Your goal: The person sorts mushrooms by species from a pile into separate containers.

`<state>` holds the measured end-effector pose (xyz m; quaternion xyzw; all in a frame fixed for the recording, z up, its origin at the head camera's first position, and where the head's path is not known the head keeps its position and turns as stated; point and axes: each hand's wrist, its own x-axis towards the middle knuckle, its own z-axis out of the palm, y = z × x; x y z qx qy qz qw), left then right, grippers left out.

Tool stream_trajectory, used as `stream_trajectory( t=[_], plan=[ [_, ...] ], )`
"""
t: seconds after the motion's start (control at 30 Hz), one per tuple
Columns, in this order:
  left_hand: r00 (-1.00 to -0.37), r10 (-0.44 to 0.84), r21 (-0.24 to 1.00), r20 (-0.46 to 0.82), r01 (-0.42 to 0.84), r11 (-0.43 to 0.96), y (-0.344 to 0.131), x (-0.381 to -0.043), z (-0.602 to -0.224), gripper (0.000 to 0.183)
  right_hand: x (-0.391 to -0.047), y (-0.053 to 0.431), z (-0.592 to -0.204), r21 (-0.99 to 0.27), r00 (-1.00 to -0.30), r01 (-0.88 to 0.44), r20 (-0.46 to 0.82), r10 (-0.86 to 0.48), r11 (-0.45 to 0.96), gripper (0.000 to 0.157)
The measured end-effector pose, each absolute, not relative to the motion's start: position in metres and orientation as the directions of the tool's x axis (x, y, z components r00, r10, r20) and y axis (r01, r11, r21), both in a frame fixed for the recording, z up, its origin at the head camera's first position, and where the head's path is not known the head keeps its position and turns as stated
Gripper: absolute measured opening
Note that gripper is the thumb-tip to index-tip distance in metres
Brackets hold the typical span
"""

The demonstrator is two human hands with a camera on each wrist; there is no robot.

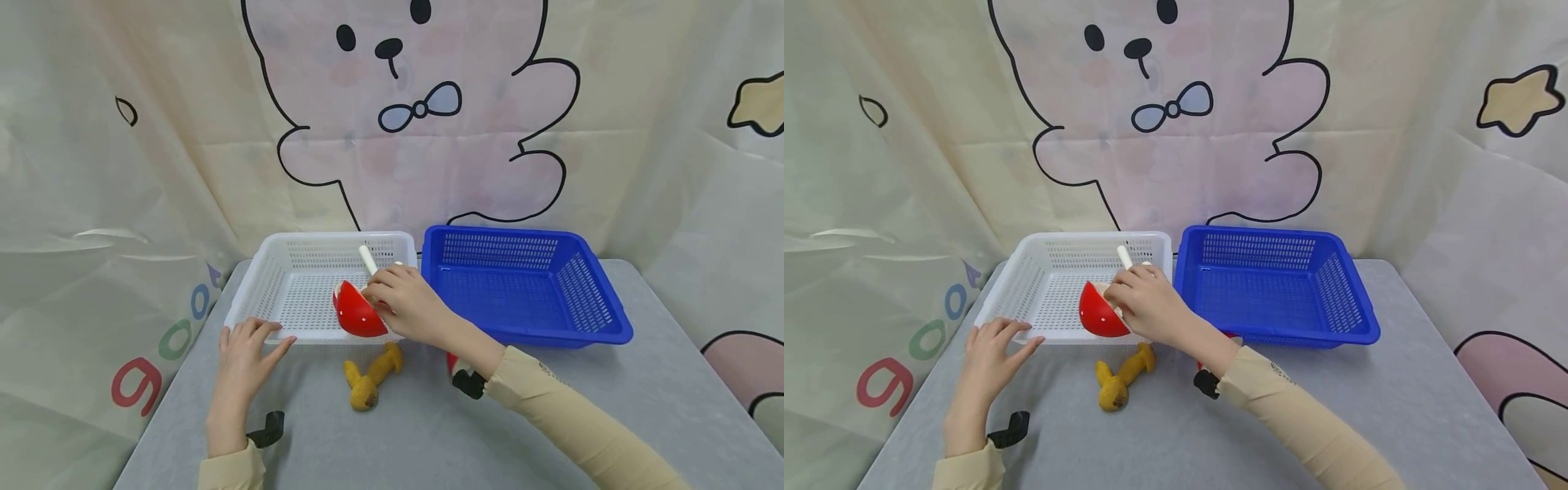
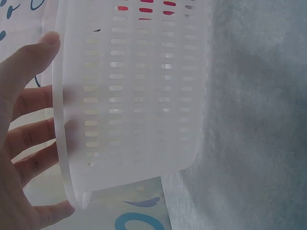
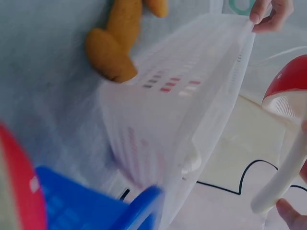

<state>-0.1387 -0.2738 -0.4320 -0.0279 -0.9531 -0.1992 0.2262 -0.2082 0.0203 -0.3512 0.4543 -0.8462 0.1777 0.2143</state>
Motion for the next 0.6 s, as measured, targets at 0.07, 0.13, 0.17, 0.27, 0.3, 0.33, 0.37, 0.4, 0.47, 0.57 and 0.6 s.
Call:
stream_trajectory(
  t=[0.07,0.13,0.17,0.27,0.3,0.33,0.37,0.4,0.47,0.57,0.6],
  plan=[
    [-0.896,-0.037,0.369,0.443,0.144,0.918,-0.274,-0.139,-0.432,0.035,-0.210,0.011,-0.351,-0.125,-0.513,-0.838,0.516,-0.686,0.531,0.022],
    [-0.896,-0.038,0.371,0.443,0.144,0.917,-0.273,-0.139,-0.432,0.035,-0.213,0.002,-0.352,-0.150,-0.538,-0.826,0.498,-0.680,0.543,0.020],
    [-0.897,-0.040,0.373,0.441,0.142,0.917,-0.273,-0.139,-0.433,0.035,-0.214,-0.003,-0.352,-0.168,-0.555,-0.817,0.485,-0.675,0.551,0.019],
    [-0.902,-0.049,0.381,0.429,0.131,0.915,-0.272,-0.140,-0.433,0.035,-0.218,-0.016,-0.354,-0.237,-0.614,-0.783,0.443,-0.653,0.576,0.018],
    [-0.904,-0.051,0.383,0.425,0.128,0.915,-0.272,-0.140,-0.433,0.035,-0.219,-0.020,-0.355,-0.261,-0.633,-0.770,0.427,-0.646,0.582,0.018],
    [-0.906,-0.054,0.385,0.421,0.124,0.914,-0.272,-0.141,-0.433,0.035,-0.221,-0.024,-0.356,-0.288,-0.652,-0.756,0.410,-0.638,0.588,0.018],
    [-0.907,-0.057,0.388,0.417,0.121,0.914,-0.272,-0.141,-0.433,0.035,-0.223,-0.028,-0.357,-0.317,-0.669,-0.742,0.393,-0.630,0.591,0.018],
    [-0.907,-0.058,0.388,0.417,0.120,0.914,-0.272,-0.141,-0.433,0.035,-0.224,-0.032,-0.358,-0.343,-0.687,-0.727,0.374,-0.623,0.595,0.019],
    [-0.906,-0.058,0.386,0.419,0.119,0.915,-0.272,-0.141,-0.433,0.035,-0.228,-0.038,-0.362,-0.388,-0.716,-0.697,0.335,-0.613,0.603,0.020],
    [-0.899,-0.050,0.373,0.435,0.130,0.919,-0.273,-0.141,-0.433,0.035,-0.232,-0.046,-0.367,-0.458,-0.760,-0.642,0.275,-0.589,0.615,0.021],
    [-0.896,-0.046,0.368,0.443,0.134,0.920,-0.273,-0.141,-0.433,0.034,-0.234,-0.049,-0.369,-0.476,-0.772,-0.625,0.257,-0.581,0.619,0.021]
  ],
)
